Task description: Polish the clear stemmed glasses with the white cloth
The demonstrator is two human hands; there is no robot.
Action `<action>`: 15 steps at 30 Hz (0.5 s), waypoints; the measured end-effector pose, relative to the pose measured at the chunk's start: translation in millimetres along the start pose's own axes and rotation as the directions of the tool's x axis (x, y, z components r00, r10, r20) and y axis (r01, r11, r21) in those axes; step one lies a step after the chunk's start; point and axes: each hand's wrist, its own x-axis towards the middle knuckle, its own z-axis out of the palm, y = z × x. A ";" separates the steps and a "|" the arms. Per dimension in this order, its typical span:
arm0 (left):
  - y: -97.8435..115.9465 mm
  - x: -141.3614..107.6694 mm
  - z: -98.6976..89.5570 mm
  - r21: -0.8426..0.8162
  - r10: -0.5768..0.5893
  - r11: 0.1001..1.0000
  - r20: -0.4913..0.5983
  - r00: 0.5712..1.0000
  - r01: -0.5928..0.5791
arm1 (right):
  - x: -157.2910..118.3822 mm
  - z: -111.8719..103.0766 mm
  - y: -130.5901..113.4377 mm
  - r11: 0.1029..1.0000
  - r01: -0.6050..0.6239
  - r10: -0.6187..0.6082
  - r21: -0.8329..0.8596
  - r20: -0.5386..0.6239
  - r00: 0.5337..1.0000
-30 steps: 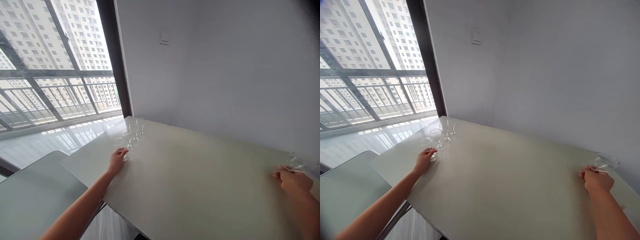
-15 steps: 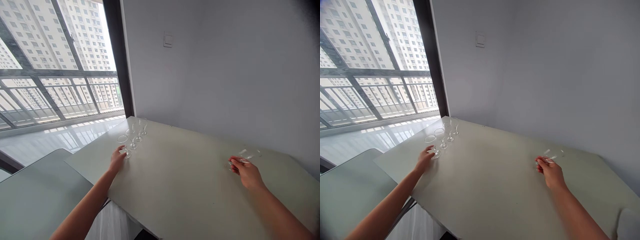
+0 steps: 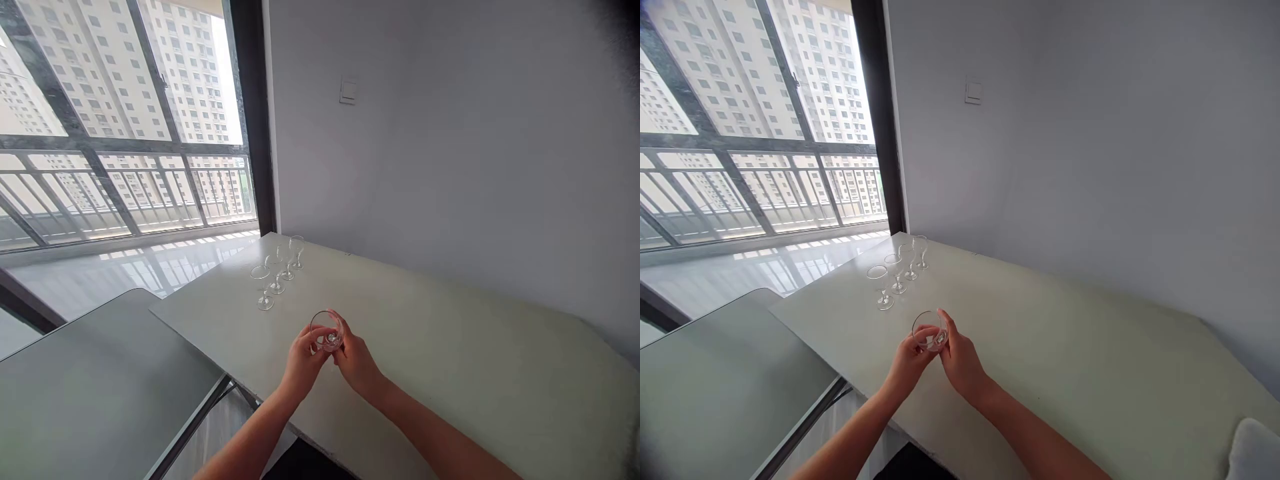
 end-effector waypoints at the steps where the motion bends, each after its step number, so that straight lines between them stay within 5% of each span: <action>1: -0.5 -2.8 -3.2 -0.025 -0.006 1.000 -0.017 1.000 0.005 | 0.3 4.2 -2.1 1.000 0.009 -0.008 -0.003 0.014 1.000; 7: -6.7 -8.5 -17.7 -0.303 -0.161 0.936 0.082 0.983 0.179 | -2.5 19.7 -16.8 0.985 -0.090 0.062 0.148 0.188 0.980; 11: -23.1 2.8 -50.9 -0.250 -0.224 0.950 -0.137 0.965 0.185 | -19.1 3.5 -25.3 0.985 -0.098 0.076 0.145 0.150 0.986; 15: -41.9 13.5 -96.0 0.007 -0.257 0.962 -0.311 0.915 0.272 | -50.5 -43.2 -11.5 0.971 -0.195 0.201 0.135 -0.032 0.979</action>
